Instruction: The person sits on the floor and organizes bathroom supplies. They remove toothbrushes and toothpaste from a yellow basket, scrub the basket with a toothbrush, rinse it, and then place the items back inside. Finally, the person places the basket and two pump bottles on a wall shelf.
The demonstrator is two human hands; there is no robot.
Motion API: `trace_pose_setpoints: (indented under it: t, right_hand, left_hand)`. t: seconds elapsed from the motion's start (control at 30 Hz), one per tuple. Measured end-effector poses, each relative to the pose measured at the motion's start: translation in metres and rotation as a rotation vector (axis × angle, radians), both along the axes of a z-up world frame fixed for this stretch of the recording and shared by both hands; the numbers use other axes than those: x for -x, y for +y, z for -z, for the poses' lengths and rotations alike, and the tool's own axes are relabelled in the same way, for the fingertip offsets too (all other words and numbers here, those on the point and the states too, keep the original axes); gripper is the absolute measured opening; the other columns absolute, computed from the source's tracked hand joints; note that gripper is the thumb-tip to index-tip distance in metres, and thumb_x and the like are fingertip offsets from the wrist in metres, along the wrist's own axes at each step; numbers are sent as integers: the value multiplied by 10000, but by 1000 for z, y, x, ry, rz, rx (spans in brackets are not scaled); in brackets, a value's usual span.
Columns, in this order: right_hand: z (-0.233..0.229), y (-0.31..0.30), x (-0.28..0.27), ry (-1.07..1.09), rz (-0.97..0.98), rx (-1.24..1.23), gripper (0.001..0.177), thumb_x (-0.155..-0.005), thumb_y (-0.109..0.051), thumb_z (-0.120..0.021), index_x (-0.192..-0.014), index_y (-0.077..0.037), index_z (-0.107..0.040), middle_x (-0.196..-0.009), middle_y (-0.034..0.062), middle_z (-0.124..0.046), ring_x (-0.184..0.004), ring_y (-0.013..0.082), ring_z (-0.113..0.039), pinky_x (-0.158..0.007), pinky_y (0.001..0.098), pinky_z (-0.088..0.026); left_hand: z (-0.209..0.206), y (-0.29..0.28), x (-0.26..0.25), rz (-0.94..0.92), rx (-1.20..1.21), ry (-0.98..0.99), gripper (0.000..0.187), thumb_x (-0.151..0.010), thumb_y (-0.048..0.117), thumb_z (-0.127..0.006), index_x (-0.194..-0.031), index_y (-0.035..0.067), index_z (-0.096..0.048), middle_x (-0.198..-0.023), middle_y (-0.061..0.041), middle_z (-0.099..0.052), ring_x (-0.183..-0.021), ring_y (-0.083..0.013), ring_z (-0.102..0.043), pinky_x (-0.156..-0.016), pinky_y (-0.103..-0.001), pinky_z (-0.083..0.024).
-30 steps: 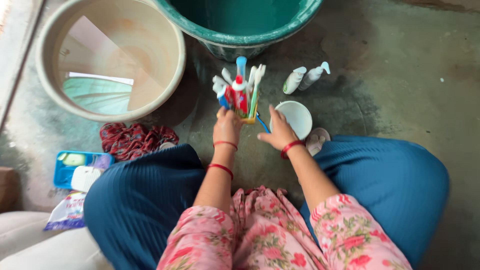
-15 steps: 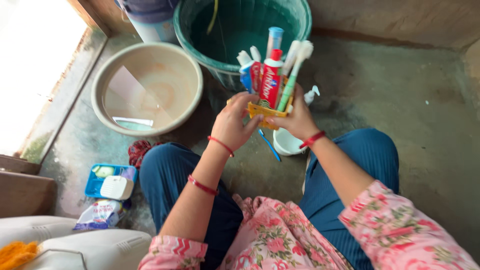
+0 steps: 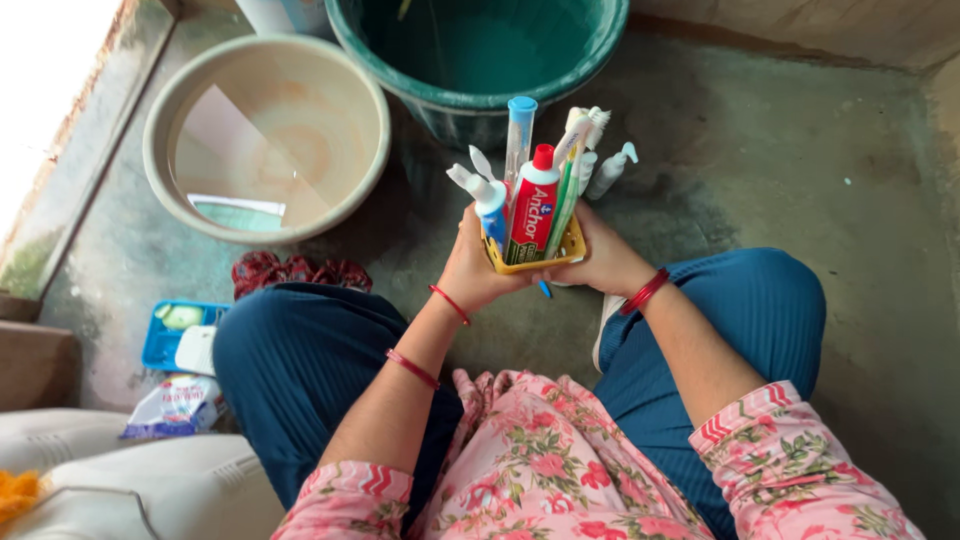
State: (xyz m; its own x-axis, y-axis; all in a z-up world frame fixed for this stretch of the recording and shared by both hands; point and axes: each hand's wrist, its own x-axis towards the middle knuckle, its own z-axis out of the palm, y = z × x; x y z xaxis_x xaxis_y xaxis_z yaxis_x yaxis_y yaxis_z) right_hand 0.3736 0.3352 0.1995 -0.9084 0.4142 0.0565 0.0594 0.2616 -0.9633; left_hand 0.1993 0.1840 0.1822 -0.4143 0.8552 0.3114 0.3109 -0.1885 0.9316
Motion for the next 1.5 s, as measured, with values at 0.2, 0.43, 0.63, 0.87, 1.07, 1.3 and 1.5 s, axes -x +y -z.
trace_pose_setpoints:
  t: [0.2,0.43,0.63,0.87,1.07,1.3,1.5]
  right_hand:
    - [-31,-6,-10,217,277,-139,773,-856,25,-734,-1552,-81,-413,-1495,56,-525,-1357,164,-559,-1135,337,-489]
    - [-99,-61,45,182,164,-611,526,-907,44,-713,-1405,-62,-583,-1339,119,-614,-1186,233,-660,-980,350,-566]
    - [-103,-76,73,111,91,-597,436,-848,-60,-821,-1155,-49,-513,-1223,118,-613,-1118,251,-662,-911,340,-573]
    - [-91,-87,80,65,7,-557,564,-819,-77,-831,-1314,-31,-565,-1135,112,-650,-999,251,-679,-854,341,-559]
    - [-130,-78,70,115,83,-760,355,-860,-90,-874,-1159,-62,-682,-1107,85,-652,-973,180,-670,-785,296,-570]
    - [-160,-56,56,332,602,-437,274,-944,-76,-773,-1134,-83,-575,-1019,-14,-582,-834,91,-622,-712,244,-533]
    - [29,2,77,-64,568,-730,305,-784,20,-815,-1042,-80,-687,-1050,157,-669,-989,334,-673,-858,417,-548]
  left_hand:
    - [21,-6,-10,-294,-80,27,1004,-641,250,-992,-1428,11,-416,-1333,-174,-559,-1271,-298,-575,-1095,-417,-471]
    - [28,-23,4,-306,-70,2,973,-616,252,-971,-1371,-9,-416,-1287,-163,-600,-1199,-303,-644,-1028,-410,-528]
    - [33,-42,15,-431,-26,311,902,-576,200,-1023,-1302,35,-514,-1229,-188,-606,-1137,-334,-630,-977,-424,-522]
    - [29,-63,23,-336,-5,-17,920,-634,268,-998,-1332,32,-446,-1244,-160,-634,-1155,-292,-675,-987,-392,-550]
    - [56,-65,42,-502,-8,107,1041,-599,270,-1015,-1373,4,-370,-1262,-198,-557,-1168,-344,-613,-994,-429,-522]
    - [71,-68,69,-658,4,156,993,-616,324,-1016,-1337,28,-401,-1276,-186,-552,-1167,-349,-616,-1015,-437,-513]
    - [65,-69,77,-762,-6,76,988,-680,336,-992,-1390,13,-386,-1296,-159,-575,-1187,-324,-626,-1024,-425,-513]
